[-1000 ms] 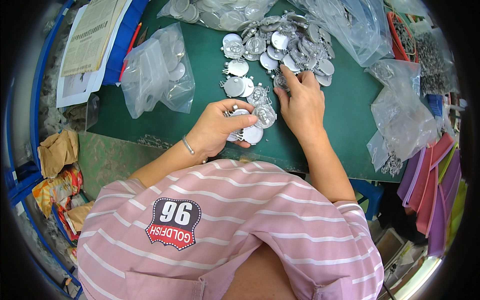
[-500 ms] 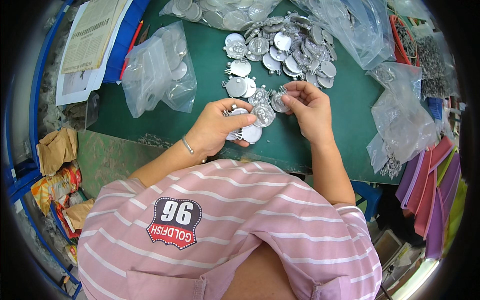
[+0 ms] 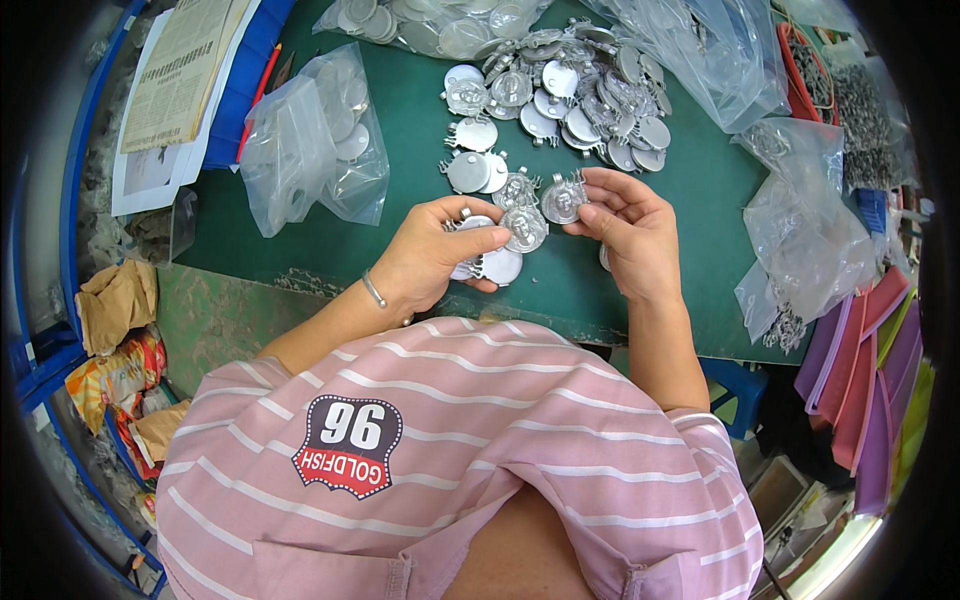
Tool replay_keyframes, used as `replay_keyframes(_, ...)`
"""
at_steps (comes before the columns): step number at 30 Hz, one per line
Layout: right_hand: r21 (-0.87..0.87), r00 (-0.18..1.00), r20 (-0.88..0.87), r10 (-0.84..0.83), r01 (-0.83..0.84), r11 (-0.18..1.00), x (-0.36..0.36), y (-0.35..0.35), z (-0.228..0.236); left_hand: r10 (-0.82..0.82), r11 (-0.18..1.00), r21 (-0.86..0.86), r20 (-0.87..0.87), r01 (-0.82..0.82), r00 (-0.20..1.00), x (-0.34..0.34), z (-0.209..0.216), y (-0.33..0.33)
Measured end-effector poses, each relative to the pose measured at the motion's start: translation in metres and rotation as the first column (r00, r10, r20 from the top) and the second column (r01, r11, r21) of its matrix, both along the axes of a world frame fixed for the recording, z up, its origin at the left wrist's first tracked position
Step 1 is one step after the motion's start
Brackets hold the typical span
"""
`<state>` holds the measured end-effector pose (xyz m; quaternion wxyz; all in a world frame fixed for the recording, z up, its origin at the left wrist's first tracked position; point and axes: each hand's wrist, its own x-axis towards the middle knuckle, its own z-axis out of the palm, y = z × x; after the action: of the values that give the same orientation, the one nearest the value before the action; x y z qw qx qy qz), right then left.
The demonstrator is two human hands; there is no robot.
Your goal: The person picks up circular metal medals from a pile on a workbench, turns them over to view both sides, and puts them back into the pile.
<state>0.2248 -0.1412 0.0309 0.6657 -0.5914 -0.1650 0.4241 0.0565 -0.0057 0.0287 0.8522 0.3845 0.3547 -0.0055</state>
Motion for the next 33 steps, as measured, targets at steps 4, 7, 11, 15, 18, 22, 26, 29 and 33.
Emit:
replay_keyframes(4, 0.009, 0.999, 0.04, 0.01, -0.011, 1.0, -0.002, -0.001, 0.002, -0.004, 1.0, 0.005, -0.004, 0.004, 1.0, 0.0, 0.001, 0.0)
replay_keyframes(7, 0.018, 0.999, 0.047, 0.011, -0.012, 1.0, -0.002, -0.002, 0.002, 0.005, 1.0, 0.011, -0.007, -0.005, 1.0, 0.0, 0.0, -0.001)
replay_keyframes(11, 0.005, 1.0, 0.031, 0.006, -0.006, 1.0, -0.002, -0.001, 0.0, 0.01, 1.0, 0.008, 0.0, -0.01, 1.0, 0.0, 0.0, -0.001)
replay_keyframes(15, -0.032, 1.0, 0.021, 0.008, -0.007, 0.999, -0.002, -0.001, 0.0, 0.006, 1.0, 0.006, 0.005, -0.006, 1.0, 0.0, -0.002, 0.0)
replay_keyframes(18, -0.336, 0.964, 0.201, 0.176, -0.1, 0.936, 0.002, 0.002, -0.005, 0.033, 0.999, 0.0, 0.016, -0.033, 0.999, 0.0, -0.002, -0.001)
replay_keyframes(22, -0.247, 0.625, 0.766, 0.15, 0.071, 0.967, -0.007, 0.002, -0.005, 0.046, 0.999, -0.004, 0.022, -0.046, 0.999, 0.0, 0.002, -0.002)
replay_keyframes(26, -0.212, 0.931, 0.303, 0.205, -0.144, 0.967, -0.014, 0.003, 0.003, 0.021, 1.0, 0.001, 0.024, -0.021, 0.999, -0.001, 0.001, -0.001)
replay_keyframes(29, -0.153, 0.971, 0.034, 0.235, -0.227, 0.962, -0.022, 0.001, 0.002, 0.01, 1.0, -0.019, 0.031, -0.009, 0.999, 0.0, 0.001, -0.001)
replay_keyframes(33, -0.122, 0.989, 0.013, 0.145, -0.142, 0.982, -0.023, 0.0, 0.003, 0.02, 0.993, -0.12, 0.055, -0.013, 0.998, 0.0, 0.0, 0.001)
